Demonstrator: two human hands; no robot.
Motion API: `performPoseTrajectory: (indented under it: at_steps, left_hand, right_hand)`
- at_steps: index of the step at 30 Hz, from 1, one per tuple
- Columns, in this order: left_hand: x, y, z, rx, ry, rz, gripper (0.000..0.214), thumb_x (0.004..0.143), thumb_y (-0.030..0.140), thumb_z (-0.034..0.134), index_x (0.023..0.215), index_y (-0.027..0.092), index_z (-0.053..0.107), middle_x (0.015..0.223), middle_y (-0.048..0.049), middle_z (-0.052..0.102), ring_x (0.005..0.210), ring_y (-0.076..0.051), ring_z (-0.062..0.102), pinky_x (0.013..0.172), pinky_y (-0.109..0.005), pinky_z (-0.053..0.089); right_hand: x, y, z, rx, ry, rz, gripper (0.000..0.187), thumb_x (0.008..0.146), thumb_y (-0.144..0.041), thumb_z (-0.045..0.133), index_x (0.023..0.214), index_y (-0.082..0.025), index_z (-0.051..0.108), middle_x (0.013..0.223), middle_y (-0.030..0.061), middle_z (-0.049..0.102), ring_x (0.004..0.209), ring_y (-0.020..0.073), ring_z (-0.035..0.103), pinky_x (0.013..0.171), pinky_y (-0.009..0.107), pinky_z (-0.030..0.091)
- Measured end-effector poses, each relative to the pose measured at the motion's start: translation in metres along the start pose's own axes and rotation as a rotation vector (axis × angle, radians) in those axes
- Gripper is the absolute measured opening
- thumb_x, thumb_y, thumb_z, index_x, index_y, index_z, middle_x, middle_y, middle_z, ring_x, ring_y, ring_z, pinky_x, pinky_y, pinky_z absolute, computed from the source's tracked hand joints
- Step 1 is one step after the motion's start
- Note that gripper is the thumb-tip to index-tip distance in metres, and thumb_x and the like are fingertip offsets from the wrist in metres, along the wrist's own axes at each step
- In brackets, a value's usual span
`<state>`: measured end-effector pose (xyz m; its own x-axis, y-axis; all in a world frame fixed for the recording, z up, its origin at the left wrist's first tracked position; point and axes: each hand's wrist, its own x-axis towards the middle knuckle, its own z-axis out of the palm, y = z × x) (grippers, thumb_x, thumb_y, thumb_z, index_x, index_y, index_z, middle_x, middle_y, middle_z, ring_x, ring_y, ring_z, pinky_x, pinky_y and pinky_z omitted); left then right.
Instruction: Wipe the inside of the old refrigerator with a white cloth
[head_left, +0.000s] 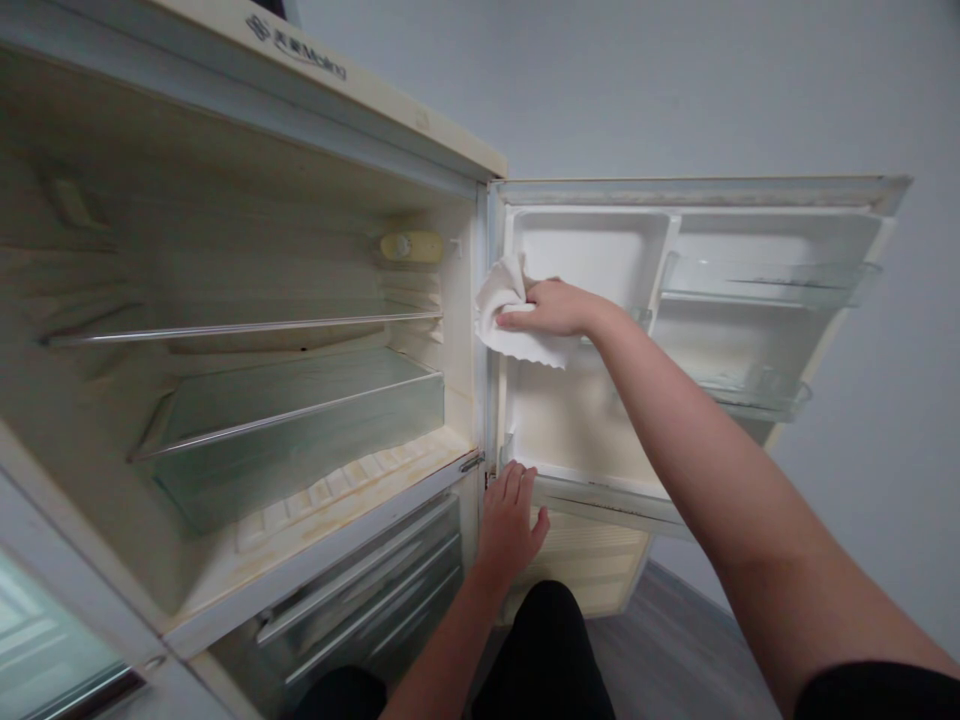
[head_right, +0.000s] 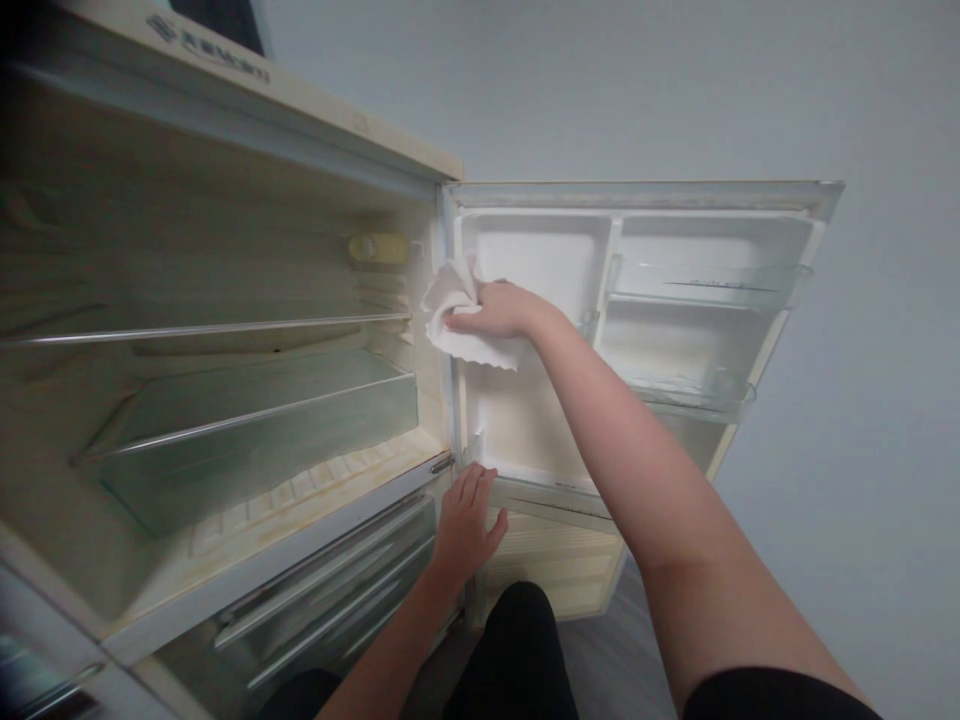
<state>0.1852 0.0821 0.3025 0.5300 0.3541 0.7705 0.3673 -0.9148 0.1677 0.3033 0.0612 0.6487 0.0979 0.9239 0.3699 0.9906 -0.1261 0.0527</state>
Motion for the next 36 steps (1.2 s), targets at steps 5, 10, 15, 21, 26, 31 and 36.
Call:
performPoseTrajectory:
  at_steps: [5, 10, 15, 21, 26, 31, 36]
  left_hand:
    - [0.0001, 0.0000, 0.0003, -0.004, 0.003, -0.003, 0.060, 0.082, 0.026, 0.062, 0.139, 0.017, 0.045, 0.140, -0.0140, 0.053, 0.137, -0.031, 0.043, 0.110, -0.046, 0.042]
    - [-0.0002, -0.0001, 0.0009, -0.018, -0.003, -0.001, 0.061, 0.083, 0.026, 0.061, 0.140, 0.017, 0.043, 0.141, -0.0143, 0.052, 0.137, -0.031, 0.043, 0.110, -0.047, 0.041]
    - [-0.0004, -0.0001, 0.0013, -0.009, 0.000, 0.001, 0.061, 0.083, 0.027, 0.062, 0.140, 0.016, 0.044, 0.140, -0.0146, 0.053, 0.136, -0.031, 0.044, 0.110, -0.047, 0.041]
    - [-0.0005, -0.0003, 0.0014, -0.003, 0.005, 0.005, 0.060, 0.083, 0.027, 0.061, 0.140, 0.016, 0.045, 0.141, -0.0144, 0.053, 0.137, -0.030, 0.043, 0.110, -0.047, 0.041]
    - [-0.0005, -0.0001, 0.0016, 0.010, 0.020, 0.001, 0.061, 0.082, 0.027, 0.063, 0.139, 0.017, 0.046, 0.140, -0.0141, 0.054, 0.136, -0.030, 0.045, 0.109, -0.046, 0.042]
    - [-0.0005, -0.0003, 0.0016, -0.005, 0.010, -0.001, 0.060, 0.083, 0.027, 0.061, 0.140, 0.017, 0.045, 0.141, -0.0146, 0.053, 0.137, -0.031, 0.044, 0.110, -0.046, 0.041]
    - [-0.0005, -0.0005, 0.0008, -0.001, -0.005, -0.001, 0.061, 0.083, 0.026, 0.062, 0.140, 0.016, 0.044, 0.142, -0.0145, 0.052, 0.138, -0.031, 0.042, 0.111, -0.046, 0.041]
  right_hand:
    - [-0.0014, -0.0010, -0.0004, -0.004, 0.007, -0.005, 0.070, 0.086, -0.070, 0.049, 0.112, -0.009, 0.071, 0.119, 0.0188, 0.068, 0.100, 0.0258, 0.066, 0.081, 0.029, 0.050]
    - [-0.0022, -0.0023, -0.0002, -0.014, 0.014, -0.009, 0.068, 0.087, -0.068, 0.049, 0.111, -0.008, 0.071, 0.118, 0.0195, 0.068, 0.102, 0.0263, 0.066, 0.083, 0.029, 0.049]
    - [-0.0006, -0.0005, 0.0013, -0.014, 0.028, -0.016, 0.071, 0.086, -0.070, 0.049, 0.112, -0.007, 0.071, 0.119, 0.0202, 0.067, 0.103, 0.0272, 0.066, 0.083, 0.030, 0.049]
    - [0.0005, 0.0005, 0.0014, -0.015, 0.028, -0.013, 0.070, 0.085, -0.070, 0.049, 0.111, -0.008, 0.071, 0.118, 0.0198, 0.067, 0.100, 0.0275, 0.065, 0.081, 0.031, 0.049]
    - [0.0004, -0.0001, 0.0011, -0.015, 0.024, -0.003, 0.069, 0.086, -0.069, 0.050, 0.111, -0.009, 0.071, 0.117, 0.0190, 0.068, 0.100, 0.0265, 0.066, 0.081, 0.030, 0.049]
    - [-0.0007, -0.0005, 0.0011, -0.014, 0.031, -0.003, 0.069, 0.086, -0.069, 0.050, 0.110, -0.008, 0.071, 0.117, 0.0190, 0.068, 0.100, 0.0265, 0.066, 0.081, 0.029, 0.049]
    - [-0.0005, -0.0003, 0.0011, -0.012, 0.033, -0.012, 0.067, 0.087, -0.067, 0.051, 0.111, -0.008, 0.071, 0.116, 0.0191, 0.069, 0.100, 0.0261, 0.066, 0.081, 0.029, 0.049]
